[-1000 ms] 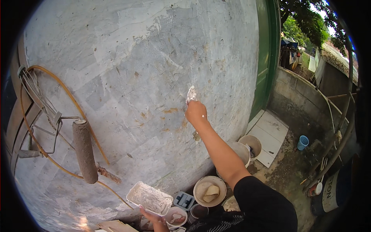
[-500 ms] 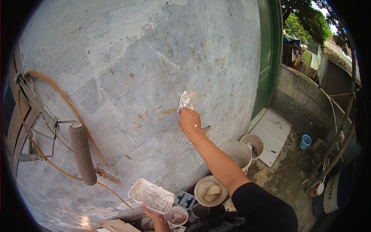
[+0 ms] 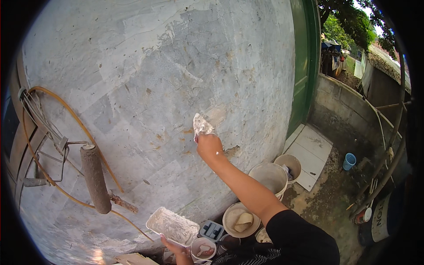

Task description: Applying plaster or filler to holes in a concrete wall using a putty knife.

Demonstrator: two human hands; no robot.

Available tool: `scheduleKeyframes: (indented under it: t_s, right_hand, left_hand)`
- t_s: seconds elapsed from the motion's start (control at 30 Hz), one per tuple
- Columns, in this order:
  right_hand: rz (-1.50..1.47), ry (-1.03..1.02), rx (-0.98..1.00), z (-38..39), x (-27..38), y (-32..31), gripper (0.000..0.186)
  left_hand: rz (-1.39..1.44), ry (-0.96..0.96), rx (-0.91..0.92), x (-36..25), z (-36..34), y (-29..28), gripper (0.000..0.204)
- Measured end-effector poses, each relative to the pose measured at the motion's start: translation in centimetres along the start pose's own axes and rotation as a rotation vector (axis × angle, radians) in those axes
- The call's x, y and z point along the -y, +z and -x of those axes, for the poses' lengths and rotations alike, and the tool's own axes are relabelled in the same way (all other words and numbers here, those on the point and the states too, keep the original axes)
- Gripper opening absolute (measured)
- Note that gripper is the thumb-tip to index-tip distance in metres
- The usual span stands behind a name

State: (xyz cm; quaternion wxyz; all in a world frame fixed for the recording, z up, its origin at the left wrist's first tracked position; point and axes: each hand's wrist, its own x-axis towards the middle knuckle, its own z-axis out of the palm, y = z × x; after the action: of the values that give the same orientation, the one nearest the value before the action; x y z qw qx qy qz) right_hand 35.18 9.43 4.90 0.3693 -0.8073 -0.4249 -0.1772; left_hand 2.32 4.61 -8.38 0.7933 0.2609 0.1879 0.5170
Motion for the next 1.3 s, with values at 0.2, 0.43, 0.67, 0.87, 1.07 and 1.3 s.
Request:
scheduleKeyframes:
  t_s: [0.2, 0.43, 0.67, 0.87, 1.07, 1.3]
  right_hand:
    - [-0.204, -0.251, 0.566, 10.2, -0.8, 0.4, 0.027]
    - [-1.388, 0.616, 0.535, 21.0, -9.7, 1.2, 0.019]
    - [-1.561, 0.766, 0.328, 21.5, -7.9, -0.8, 0.022]
    - [-1.369, 0.706, 0.410, 20.5, -4.5, -3.5, 0.021]
    - [-1.296, 0.740, 0.371, 21.2, -8.9, -6.1, 0.019]
    - [-1.326, 0.795, 0.204, 22.7, -11.0, -8.8, 0.020]
  left_hand:
    - [0.023, 0.041, -0.048, -1.0, 0.2, 0.3, 0.072]
    - [0.103, 0.213, -0.081, -4.9, 3.8, -1.2, 0.072]
    - [0.211, 0.195, -0.161, -7.0, 5.1, 1.9, 0.065]
    - [0.291, 0.131, -0.144, -4.2, 4.5, 1.9, 0.065]
    - [0.283, 0.076, -0.113, -2.5, 3.8, 2.0, 0.066]
    - [0.227, 0.016, -0.020, -1.9, 4.2, 2.8, 0.067]
